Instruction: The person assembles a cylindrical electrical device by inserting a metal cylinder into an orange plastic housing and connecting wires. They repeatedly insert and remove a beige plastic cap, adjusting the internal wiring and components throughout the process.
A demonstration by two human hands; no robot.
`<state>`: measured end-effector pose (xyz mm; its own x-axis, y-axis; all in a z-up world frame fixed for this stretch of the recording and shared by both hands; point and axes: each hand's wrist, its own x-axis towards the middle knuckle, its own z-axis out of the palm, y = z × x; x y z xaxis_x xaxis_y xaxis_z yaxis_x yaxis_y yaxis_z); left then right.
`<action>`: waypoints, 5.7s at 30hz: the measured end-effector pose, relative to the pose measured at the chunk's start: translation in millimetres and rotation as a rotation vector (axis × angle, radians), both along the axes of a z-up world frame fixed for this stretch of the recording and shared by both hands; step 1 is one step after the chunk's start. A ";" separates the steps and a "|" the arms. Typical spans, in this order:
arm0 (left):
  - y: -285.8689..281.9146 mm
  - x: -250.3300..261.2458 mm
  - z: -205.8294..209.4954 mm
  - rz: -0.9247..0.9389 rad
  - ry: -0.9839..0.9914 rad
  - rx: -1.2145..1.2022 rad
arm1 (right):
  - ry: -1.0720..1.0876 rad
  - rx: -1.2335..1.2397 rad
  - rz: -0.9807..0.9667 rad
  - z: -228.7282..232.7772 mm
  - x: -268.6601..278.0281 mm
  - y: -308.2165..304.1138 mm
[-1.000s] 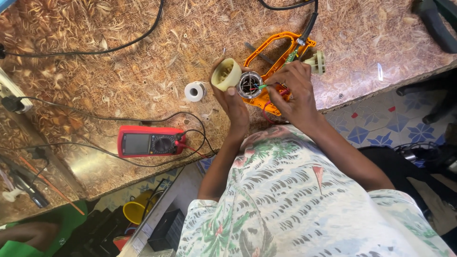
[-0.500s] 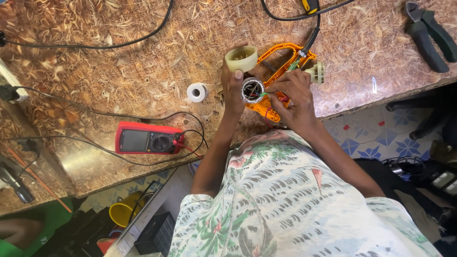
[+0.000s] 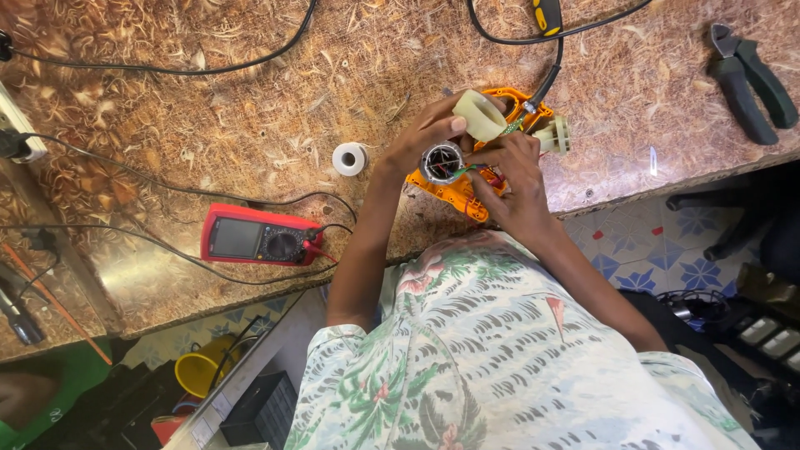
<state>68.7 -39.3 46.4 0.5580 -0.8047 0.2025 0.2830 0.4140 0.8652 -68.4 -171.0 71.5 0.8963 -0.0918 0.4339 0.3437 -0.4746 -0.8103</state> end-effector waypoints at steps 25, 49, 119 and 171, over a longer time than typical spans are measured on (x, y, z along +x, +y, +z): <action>13.8 -24.7 -41.5 0.176 -0.030 -0.081 | -0.105 0.268 -0.049 26.4 24.6 -11.7; 49.2 -65.3 -31.5 0.421 -0.262 0.114 | 0.154 -0.025 0.191 35.6 16.4 -2.6; 15.7 -68.8 -46.2 0.812 -0.478 0.034 | 0.310 0.653 0.013 -2.4 12.6 -17.1; 38.5 -88.2 29.1 0.489 -1.019 0.783 | 0.139 0.123 0.206 54.1 -26.7 -26.0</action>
<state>-19.5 -0.8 75.5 0.6942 -0.6639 0.2783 -0.6443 -0.4006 0.6515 -95.1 -197.0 125.6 0.9515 0.0542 0.3027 0.3046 -0.3016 -0.9035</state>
